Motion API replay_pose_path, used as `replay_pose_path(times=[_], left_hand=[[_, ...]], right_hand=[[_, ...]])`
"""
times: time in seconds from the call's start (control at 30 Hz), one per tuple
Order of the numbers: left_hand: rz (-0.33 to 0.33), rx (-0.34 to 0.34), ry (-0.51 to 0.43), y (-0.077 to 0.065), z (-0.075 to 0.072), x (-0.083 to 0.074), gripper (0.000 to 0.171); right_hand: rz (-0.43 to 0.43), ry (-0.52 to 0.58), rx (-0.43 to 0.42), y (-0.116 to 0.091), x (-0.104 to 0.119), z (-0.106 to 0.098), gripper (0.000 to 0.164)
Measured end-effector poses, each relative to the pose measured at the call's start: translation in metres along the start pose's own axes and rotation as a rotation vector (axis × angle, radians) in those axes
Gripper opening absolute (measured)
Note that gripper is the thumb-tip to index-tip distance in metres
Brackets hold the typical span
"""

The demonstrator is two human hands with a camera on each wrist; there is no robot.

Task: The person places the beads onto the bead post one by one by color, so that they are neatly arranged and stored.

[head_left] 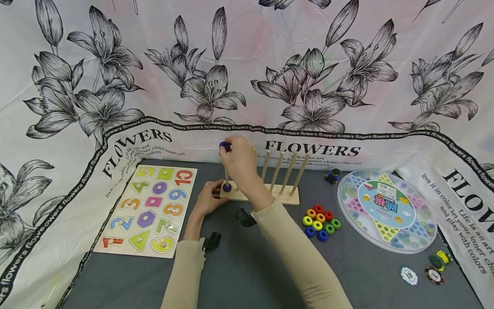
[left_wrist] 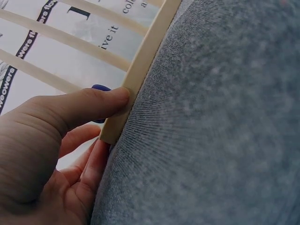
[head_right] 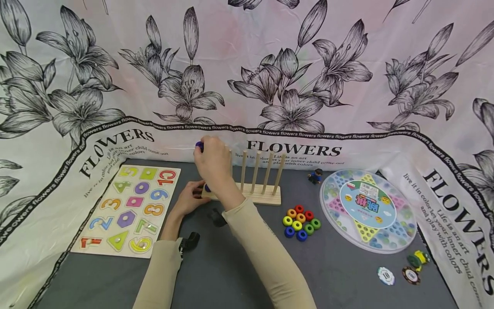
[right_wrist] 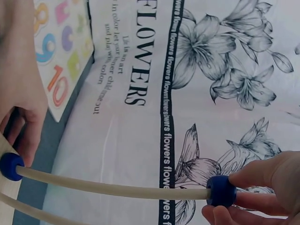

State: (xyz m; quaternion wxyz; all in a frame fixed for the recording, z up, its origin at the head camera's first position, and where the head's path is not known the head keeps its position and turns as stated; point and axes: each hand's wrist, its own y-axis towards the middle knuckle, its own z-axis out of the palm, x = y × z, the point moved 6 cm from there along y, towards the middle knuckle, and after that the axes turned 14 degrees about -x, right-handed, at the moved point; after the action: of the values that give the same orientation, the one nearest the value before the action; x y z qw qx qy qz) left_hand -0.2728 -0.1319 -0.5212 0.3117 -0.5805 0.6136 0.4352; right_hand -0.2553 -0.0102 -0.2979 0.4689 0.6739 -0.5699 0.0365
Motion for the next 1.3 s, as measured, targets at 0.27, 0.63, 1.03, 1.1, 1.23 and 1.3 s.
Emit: replay_pose_path(times=[0.27, 0.63, 1.03, 1.1, 1.23, 1.3], left_hand=[[-0.012, 0.006, 0.004, 0.0, 0.001, 0.001, 0.069], [-0.013, 0.01, -0.007, -0.001, -0.001, -0.002, 0.069], [0.027, 0.007, -0.01, 0.0, 0.0, -0.001, 0.07], [0.03, 0.004, -0.013, 0.001, 0.0, -0.001, 0.069], [0.028, 0.0, -0.004, 0.001, 0.0, -0.001, 0.068], [0.026, -0.004, 0.004, 0.001, 0.0, -0.001, 0.067]], right_hand=[[-0.074, -0.028, 0.008, -0.014, -0.007, 0.01, 0.027], [-0.032, 0.232, -0.025, -0.045, -0.043, 0.028, 0.033], [0.096, 0.179, 0.07, -0.082, -0.078, 0.062, 0.031], [0.104, 0.182, 0.079, -0.087, -0.082, 0.067, 0.031], [0.108, 0.152, 0.095, -0.095, -0.09, 0.076, 0.031], [0.113, 0.133, 0.1, -0.098, -0.093, 0.079, 0.031]])
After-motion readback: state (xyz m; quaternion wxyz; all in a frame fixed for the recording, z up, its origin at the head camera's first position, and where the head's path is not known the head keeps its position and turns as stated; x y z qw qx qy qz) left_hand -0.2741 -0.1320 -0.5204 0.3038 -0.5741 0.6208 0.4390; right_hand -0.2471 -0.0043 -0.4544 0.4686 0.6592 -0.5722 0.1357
